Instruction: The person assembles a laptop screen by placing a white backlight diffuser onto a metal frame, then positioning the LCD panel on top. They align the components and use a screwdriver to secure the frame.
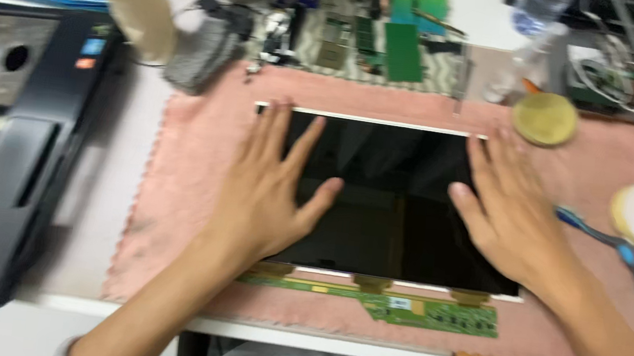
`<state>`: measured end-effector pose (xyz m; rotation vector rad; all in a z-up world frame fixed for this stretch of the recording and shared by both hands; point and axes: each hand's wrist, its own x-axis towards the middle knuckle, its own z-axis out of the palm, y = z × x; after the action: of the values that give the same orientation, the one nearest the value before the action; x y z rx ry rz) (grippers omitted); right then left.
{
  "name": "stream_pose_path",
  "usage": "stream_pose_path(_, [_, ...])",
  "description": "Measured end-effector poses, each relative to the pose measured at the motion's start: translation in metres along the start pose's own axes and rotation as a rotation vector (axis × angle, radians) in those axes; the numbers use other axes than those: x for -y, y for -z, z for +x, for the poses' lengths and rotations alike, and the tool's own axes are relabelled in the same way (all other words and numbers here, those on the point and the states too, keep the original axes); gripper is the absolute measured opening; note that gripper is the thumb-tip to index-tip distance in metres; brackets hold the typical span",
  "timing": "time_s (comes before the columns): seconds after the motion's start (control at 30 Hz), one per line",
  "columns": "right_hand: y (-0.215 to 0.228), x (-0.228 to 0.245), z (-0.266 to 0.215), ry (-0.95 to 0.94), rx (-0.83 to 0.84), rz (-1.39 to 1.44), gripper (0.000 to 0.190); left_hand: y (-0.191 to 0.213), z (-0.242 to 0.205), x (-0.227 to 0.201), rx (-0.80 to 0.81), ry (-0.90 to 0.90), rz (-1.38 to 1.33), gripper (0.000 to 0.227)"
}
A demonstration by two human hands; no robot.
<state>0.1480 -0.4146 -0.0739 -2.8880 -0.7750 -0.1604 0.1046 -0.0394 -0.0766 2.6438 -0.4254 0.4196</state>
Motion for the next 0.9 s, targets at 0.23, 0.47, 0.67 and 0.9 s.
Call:
stream_pose_path(0.23, [0.009, 0.015, 0.004, 0.006, 0.027, 0.028, 0.079, 0.01, 0.001, -0.005, -0.062, -0.021, 0.095, 0.078])
stream_pose_path(0.47, [0.014, 0.043, -0.01, -0.15, -0.199, 0.125, 0.065, 0.011, 0.002, -0.007, -0.059, 0.003, 0.101, 0.077])
stream_pose_path(0.67, [0.01, 0.044, -0.011, -0.187, -0.332, 0.142, 0.054, 0.015, 0.001, -0.012, -0.031, 0.067, 0.117, 0.079])
stream_pose_path(0.9, [0.019, 0.037, -0.005, -0.165, -0.328, 0.092, 0.048, 0.018, 0.005, -0.017, -0.001, 0.087, 0.121, 0.079])
